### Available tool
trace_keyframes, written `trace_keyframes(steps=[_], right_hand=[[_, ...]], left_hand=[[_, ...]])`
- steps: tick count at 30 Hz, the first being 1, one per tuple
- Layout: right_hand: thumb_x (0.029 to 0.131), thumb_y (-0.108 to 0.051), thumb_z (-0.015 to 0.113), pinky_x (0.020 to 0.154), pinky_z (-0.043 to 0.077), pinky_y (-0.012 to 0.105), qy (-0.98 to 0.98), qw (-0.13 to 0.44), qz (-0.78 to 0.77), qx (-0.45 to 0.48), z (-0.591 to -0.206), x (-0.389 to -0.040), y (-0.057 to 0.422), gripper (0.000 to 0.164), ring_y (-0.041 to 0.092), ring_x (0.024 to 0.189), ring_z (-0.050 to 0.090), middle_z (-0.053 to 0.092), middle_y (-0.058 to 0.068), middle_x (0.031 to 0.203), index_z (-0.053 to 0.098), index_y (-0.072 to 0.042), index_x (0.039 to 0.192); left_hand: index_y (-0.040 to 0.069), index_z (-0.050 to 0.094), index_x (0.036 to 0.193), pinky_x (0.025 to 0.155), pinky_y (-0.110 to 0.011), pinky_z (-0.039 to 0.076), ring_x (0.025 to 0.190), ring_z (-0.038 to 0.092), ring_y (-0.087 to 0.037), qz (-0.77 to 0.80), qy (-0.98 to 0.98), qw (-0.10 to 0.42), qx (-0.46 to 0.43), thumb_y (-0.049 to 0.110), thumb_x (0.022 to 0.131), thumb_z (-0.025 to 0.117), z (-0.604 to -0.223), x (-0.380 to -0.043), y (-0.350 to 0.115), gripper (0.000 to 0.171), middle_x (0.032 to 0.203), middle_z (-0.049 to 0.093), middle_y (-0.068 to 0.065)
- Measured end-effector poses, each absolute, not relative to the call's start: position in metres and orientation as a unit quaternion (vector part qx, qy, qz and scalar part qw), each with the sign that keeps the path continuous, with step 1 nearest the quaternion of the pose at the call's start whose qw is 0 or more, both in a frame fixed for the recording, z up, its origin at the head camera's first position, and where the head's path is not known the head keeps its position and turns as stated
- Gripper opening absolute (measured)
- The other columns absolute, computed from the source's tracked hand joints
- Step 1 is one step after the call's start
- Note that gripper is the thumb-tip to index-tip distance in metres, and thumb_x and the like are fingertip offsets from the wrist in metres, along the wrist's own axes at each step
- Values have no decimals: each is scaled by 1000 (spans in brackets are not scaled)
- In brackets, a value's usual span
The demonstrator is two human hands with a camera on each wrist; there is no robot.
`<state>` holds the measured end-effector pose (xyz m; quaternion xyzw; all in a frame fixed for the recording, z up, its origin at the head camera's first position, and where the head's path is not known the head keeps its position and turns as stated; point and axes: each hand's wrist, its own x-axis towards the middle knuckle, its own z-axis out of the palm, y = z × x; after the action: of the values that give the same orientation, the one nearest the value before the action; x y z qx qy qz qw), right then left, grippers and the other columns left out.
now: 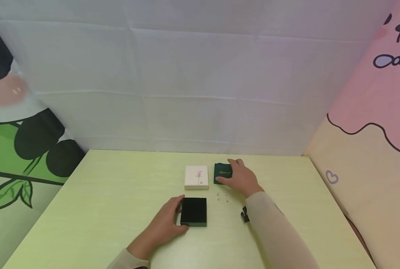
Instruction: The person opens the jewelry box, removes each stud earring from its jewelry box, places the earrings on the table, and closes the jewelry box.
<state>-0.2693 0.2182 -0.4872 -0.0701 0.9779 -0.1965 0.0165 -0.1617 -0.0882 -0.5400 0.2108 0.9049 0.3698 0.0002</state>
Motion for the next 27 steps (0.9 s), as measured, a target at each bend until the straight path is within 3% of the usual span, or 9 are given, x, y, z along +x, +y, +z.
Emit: trace_keyframes(steps=[12,27], right_hand=[[78,-79,68,93,50,56,983,38,-170,-64,-488,-284,216,113,40,118,60,37,22,155,31,-13,162],[72,-72,80,93,50,55,984,49,-163,-54,-496,-249,189,110,36,118,60,41,16,154,36,-25,161]], left_hand=[[1,40,153,96,-43,45,103,53,-15,367,907,5,208,24,75,87,-535,-159,-89,94,116,54,3],[1,40,153,96,-43,45,102,53,-14,365,901,13,231,23,75,87,-536,-139,-107,94,116,54,2]])
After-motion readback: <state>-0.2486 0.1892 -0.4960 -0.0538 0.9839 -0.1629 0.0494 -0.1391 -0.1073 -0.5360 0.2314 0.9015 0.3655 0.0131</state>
